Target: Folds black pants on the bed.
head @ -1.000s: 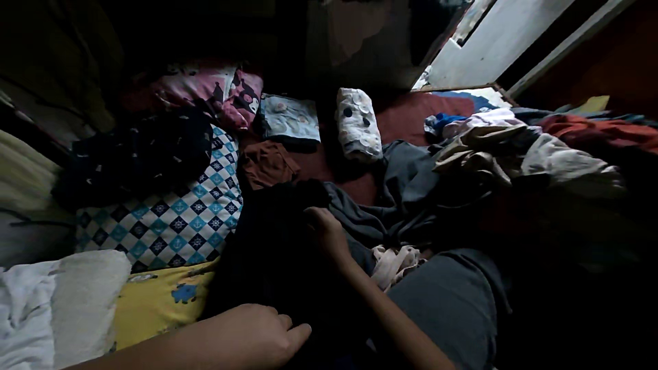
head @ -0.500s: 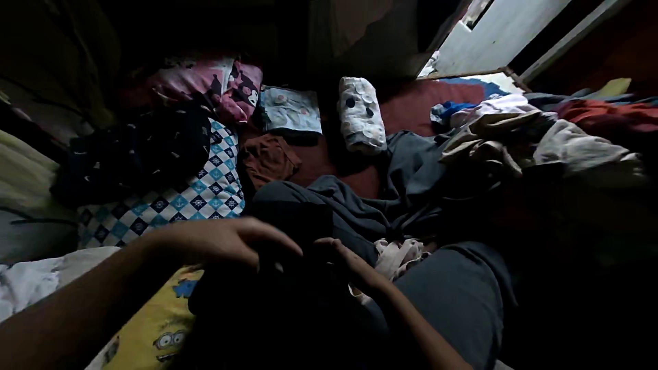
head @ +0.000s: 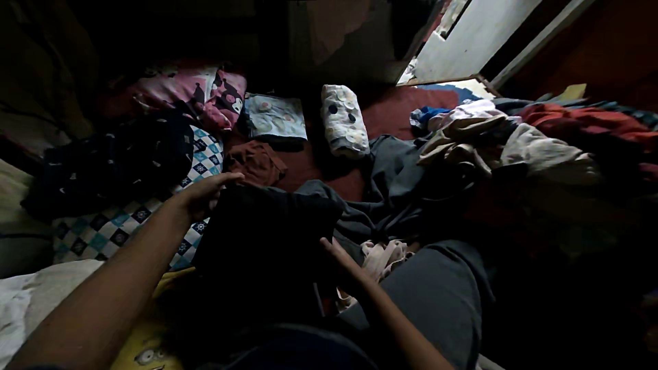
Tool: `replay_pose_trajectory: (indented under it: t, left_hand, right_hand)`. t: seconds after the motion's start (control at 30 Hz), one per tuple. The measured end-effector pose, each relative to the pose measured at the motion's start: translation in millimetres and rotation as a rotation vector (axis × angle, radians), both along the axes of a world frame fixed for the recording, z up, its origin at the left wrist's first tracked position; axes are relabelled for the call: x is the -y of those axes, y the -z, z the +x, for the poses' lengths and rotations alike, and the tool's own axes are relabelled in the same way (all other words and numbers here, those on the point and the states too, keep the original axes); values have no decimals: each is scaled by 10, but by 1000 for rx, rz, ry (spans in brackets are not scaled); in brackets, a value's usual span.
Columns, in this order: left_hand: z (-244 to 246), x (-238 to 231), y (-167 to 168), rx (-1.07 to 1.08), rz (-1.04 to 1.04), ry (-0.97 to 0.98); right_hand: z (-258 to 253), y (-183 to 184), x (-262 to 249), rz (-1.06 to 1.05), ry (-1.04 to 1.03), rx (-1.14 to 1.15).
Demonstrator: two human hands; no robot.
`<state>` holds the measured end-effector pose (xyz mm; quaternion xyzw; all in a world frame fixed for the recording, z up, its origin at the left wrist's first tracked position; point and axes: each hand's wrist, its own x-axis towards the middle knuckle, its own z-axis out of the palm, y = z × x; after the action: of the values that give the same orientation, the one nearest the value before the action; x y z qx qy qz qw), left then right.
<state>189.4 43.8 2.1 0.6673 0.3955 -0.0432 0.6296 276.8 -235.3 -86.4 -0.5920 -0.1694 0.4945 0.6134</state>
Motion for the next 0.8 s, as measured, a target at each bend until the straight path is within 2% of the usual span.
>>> replay_pose_trajectory:
  t: [0.07,0.13,0.27,0.4,0.47,0.6,0.73,0.8]
  left_hand:
    - [-281,171,-109,41,64,-26]
    - [-465,397,-84,79,156,-48]
    - [-486,649,257,107,288,-303]
    - [-451,710,344,202,531,-466]
    - [-421,655,455,158,593,-459]
    - [-289,469,784,-51,460,-383]
    - [-277,436,799,-102,529,-315]
    - [-382,469,741,-91,498,-267]
  right_hand:
    - [9,28,-8,16,-20,34]
    - [17,-3,-32,15,-33,40]
    - [-79,-41,-132,-34,98,126]
    - [-131,-22,-191,-71,251,353]
    - [-91,39,-240,-130,258,381]
    - [4,218,-374,-337,217,404]
    - [8,197,-369,-347,291,445]
    - [26,212,-362,-341,324,406]
